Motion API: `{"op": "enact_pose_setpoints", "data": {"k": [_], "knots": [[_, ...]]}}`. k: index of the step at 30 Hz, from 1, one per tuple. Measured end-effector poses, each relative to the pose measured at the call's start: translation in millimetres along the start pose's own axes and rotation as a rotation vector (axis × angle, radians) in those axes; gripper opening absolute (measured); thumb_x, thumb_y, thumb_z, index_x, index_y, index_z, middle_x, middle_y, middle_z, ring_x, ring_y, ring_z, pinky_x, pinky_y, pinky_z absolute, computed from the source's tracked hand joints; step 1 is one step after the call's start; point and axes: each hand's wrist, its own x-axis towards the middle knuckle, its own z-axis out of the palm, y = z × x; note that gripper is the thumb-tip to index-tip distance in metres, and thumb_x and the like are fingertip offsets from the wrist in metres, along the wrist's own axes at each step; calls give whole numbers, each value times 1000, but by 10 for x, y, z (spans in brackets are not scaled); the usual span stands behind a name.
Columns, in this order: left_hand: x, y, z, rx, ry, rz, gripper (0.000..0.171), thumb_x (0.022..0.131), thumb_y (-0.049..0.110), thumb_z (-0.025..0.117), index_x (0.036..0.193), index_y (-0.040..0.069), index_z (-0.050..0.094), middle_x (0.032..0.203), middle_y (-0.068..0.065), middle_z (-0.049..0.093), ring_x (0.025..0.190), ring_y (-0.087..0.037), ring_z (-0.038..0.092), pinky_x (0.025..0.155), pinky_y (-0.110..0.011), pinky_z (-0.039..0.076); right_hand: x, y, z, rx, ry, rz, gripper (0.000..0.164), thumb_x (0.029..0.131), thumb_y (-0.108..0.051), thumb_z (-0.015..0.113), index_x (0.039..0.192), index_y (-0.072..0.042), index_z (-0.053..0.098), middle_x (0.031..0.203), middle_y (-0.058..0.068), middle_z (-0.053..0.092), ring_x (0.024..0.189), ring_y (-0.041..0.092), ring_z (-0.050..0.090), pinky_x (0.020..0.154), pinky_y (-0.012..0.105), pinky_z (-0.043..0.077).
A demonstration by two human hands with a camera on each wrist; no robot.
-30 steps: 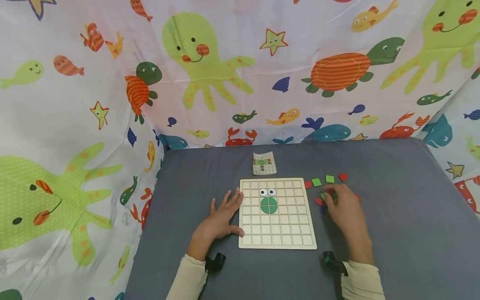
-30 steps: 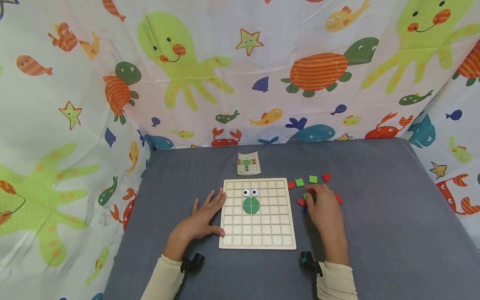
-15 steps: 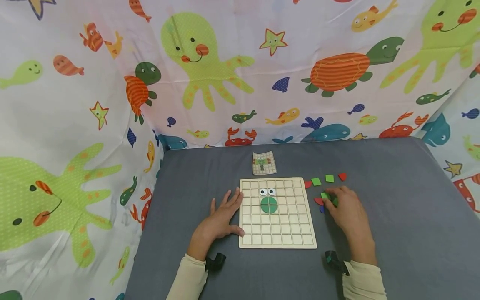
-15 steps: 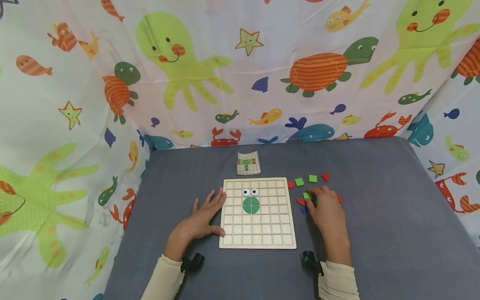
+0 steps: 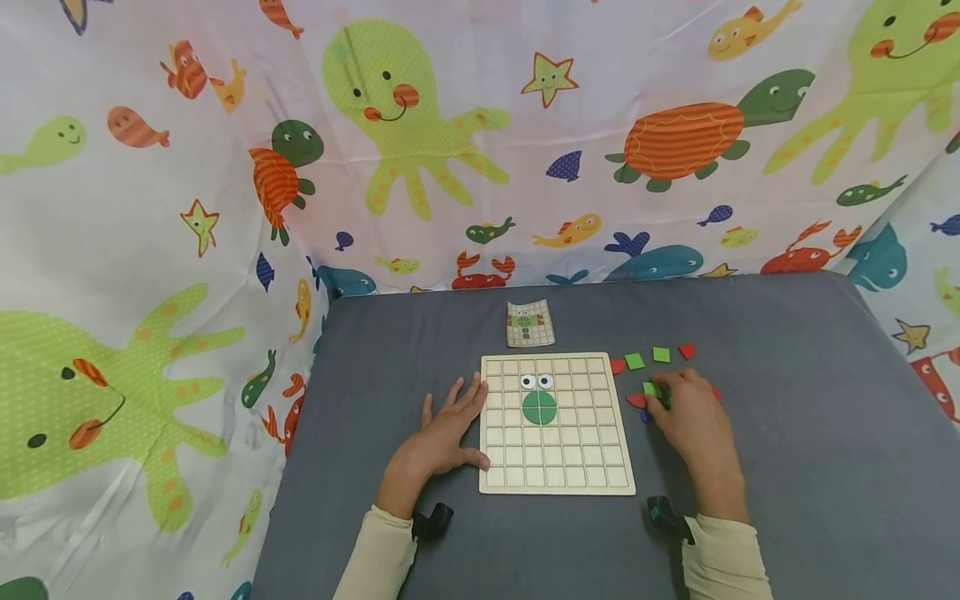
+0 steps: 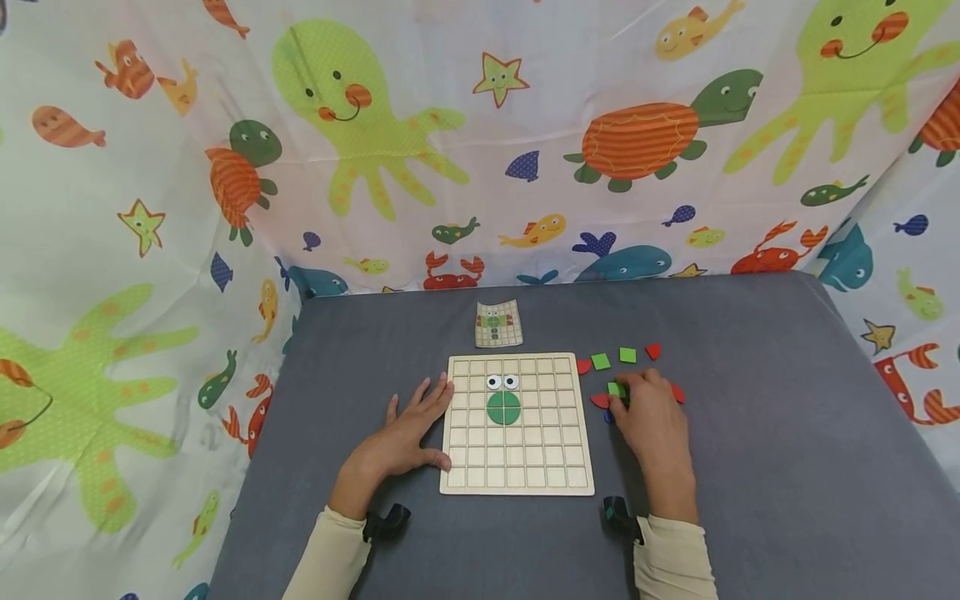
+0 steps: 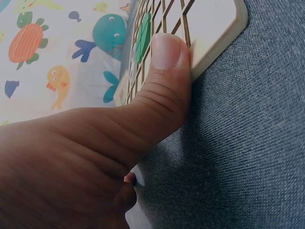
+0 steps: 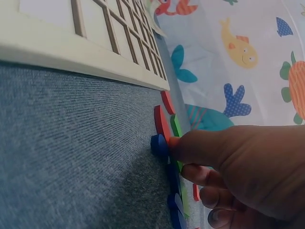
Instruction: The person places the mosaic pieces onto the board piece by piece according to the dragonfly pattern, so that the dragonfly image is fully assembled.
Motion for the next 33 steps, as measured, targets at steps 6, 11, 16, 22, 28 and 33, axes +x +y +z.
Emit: {"op": "enact_pose_setpoints", "data": {"k": [6, 11, 16, 22, 28, 33], "knots": [[2, -11, 0, -10, -7, 0, 121, 79, 39, 88, 172, 16, 13, 179, -3, 4, 164, -34, -3, 121, -76, -6, 21, -9, 6, -15, -22, 21, 41, 93, -17, 78, 127, 4, 70, 124, 28, 59, 112, 46, 59, 86, 68, 52], [9, -21, 7, -6, -12, 12, 120, 80, 39, 87, 172, 16, 13, 179, -4, 3, 164, -34, -3, 121, -76, -5, 11, 14, 17, 13, -16, 24, 42, 92, -22, 77, 125, 2, 68, 121, 26, 59, 105, 42, 59, 80, 65, 53], [9, -18, 6, -3, -16, 10, 120, 80, 40, 87, 172, 17, 13, 179, -3, 3, 164, -34, -3, 121, -76, -5, -23, 5, 27, 60, 31, 6, 43, 94, -28, 76, 129, -3, 69, 123, 25, 59, 104, 39, 58, 80, 64, 53], [0, -18, -3, -4, -12, 3, 120, 80, 40, 87, 172, 17, 14, 179, -2, 3, 164, -34, -3, 121, -76, -5, -28, -94, 20, 69, 65, -42, 41, 96, -28, 73, 129, -4, 72, 125, 23, 59, 107, 40, 58, 80, 64, 54], [-2, -13, 7, -3, -21, -4, 121, 80, 40, 87, 172, 18, 12, 179, -2, 2, 164, -33, -4, 122, -75, -6, -30, -272, 55, 92, 124, -173, 35, 96, -27, 74, 121, -4, 76, 114, 16, 65, 97, 34, 62, 74, 56, 55], [-1, -15, 6, 1, -12, -3, 121, 80, 40, 87, 172, 17, 13, 179, -3, 3, 164, -33, -3, 122, -75, -5, -10, -510, 150, 149, 107, -301, 29, 98, -29, 75, 116, -7, 77, 113, 9, 69, 86, 28, 67, 70, 49, 57]]}}
